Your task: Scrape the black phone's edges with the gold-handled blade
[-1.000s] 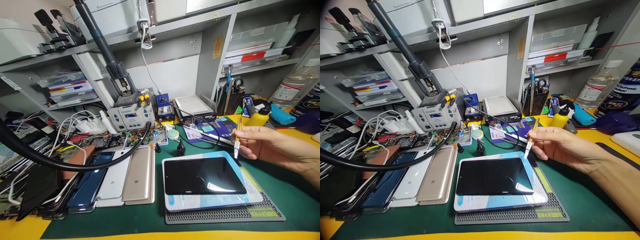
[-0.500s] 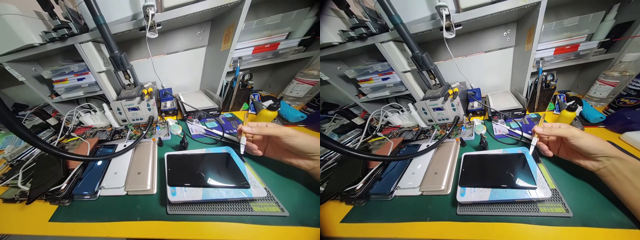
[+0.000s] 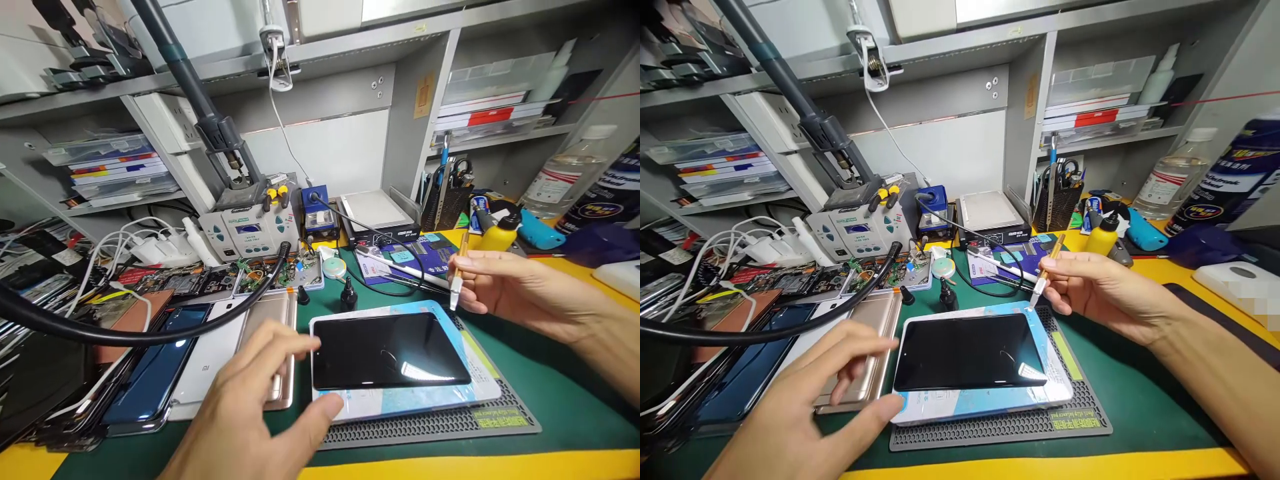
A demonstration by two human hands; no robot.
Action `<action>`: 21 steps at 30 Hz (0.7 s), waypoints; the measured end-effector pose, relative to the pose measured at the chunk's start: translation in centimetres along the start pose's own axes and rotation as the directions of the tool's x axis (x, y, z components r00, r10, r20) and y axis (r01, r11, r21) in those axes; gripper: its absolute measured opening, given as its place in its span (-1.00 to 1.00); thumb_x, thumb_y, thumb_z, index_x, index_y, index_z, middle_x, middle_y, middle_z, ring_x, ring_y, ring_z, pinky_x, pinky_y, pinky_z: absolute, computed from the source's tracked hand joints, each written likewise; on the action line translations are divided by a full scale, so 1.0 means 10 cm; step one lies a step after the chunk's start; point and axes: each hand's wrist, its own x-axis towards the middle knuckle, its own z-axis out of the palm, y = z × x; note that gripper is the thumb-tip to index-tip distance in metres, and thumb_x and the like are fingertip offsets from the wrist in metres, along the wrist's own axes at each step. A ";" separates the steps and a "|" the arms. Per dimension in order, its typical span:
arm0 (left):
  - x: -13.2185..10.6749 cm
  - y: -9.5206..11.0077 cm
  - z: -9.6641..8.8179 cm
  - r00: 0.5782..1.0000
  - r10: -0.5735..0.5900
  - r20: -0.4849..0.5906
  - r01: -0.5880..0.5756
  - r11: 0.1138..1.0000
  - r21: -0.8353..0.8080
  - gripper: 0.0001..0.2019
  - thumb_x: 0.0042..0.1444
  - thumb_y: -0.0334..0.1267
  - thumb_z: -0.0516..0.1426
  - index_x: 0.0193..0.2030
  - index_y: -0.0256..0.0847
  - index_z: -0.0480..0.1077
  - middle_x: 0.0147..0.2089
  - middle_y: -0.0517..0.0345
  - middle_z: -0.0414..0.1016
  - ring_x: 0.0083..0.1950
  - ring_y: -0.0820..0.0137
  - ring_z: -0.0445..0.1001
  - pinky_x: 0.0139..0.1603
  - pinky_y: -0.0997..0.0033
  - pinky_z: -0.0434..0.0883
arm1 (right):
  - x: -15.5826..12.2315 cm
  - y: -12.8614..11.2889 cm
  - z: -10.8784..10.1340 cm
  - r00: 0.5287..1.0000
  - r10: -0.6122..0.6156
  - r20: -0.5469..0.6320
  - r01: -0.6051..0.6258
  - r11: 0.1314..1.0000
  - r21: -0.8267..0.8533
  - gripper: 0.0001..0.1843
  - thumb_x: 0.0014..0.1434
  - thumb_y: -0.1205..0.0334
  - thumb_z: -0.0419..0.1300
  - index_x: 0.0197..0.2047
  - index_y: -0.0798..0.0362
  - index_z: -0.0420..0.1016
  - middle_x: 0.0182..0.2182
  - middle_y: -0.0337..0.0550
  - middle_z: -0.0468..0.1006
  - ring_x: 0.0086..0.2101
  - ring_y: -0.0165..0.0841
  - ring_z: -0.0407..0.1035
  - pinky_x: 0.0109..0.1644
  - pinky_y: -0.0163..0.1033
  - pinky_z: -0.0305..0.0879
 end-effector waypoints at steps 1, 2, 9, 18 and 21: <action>0.11 -0.07 0.02 1.000 0.011 0.008 -0.012 0.992 0.124 -0.61 0.11 -0.08 0.24 0.10 0.09 0.38 0.02 0.19 0.45 -0.10 0.28 0.41 -0.09 0.25 0.39 | 0.00 0.00 0.00 1.000 -0.004 0.004 0.004 1.000 0.012 -0.80 0.07 0.16 0.46 -0.38 0.10 0.60 -0.54 -0.22 0.52 -0.56 -0.44 0.39 -0.53 -0.42 0.40; 0.20 -0.13 0.03 0.998 0.030 0.056 -0.040 0.979 0.201 -0.48 0.11 0.00 0.23 0.21 0.09 0.30 0.13 0.15 0.38 0.05 0.21 0.40 0.07 0.18 0.39 | 0.00 0.00 0.01 1.000 -0.004 0.007 0.004 1.000 0.025 -0.81 0.07 0.18 0.46 -0.38 0.10 0.60 -0.52 -0.21 0.54 -0.54 -0.43 0.42 -0.52 -0.41 0.41; 0.33 -0.32 0.14 0.995 -0.018 0.102 -0.015 0.949 0.316 -0.35 0.12 0.20 0.14 0.29 -0.02 0.22 0.08 0.03 0.35 0.11 0.12 0.41 0.14 0.14 0.39 | -0.14 -0.04 0.10 0.993 0.059 0.102 -0.071 0.991 0.117 -0.93 0.26 0.32 0.29 -0.27 0.14 0.58 -0.44 -0.17 0.60 -0.39 -0.32 0.54 -0.15 -0.04 0.58; 0.32 -0.42 0.32 0.981 -0.174 0.080 0.163 0.978 0.129 -0.34 0.11 0.32 0.05 0.21 -0.07 0.24 -0.19 0.13 0.36 -0.29 0.25 0.44 -0.30 0.30 0.39 | -0.20 -0.13 0.03 0.967 0.087 0.241 -0.140 0.967 0.212 -0.95 0.23 0.34 0.30 -0.28 0.13 0.53 -0.41 -0.16 0.62 -0.30 -0.16 0.60 0.04 0.30 0.44; 0.33 -0.44 0.36 0.982 -0.188 0.014 0.188 0.981 0.043 -0.35 0.09 0.29 0.12 0.17 -0.11 0.31 -0.26 0.16 0.37 -0.36 0.29 0.39 -0.36 0.33 0.35 | -0.24 -0.14 0.06 0.956 0.087 0.281 -0.157 0.959 0.236 -0.94 0.23 0.33 0.31 -0.25 0.15 0.52 -0.40 -0.15 0.62 -0.24 -0.09 0.60 0.07 0.37 0.38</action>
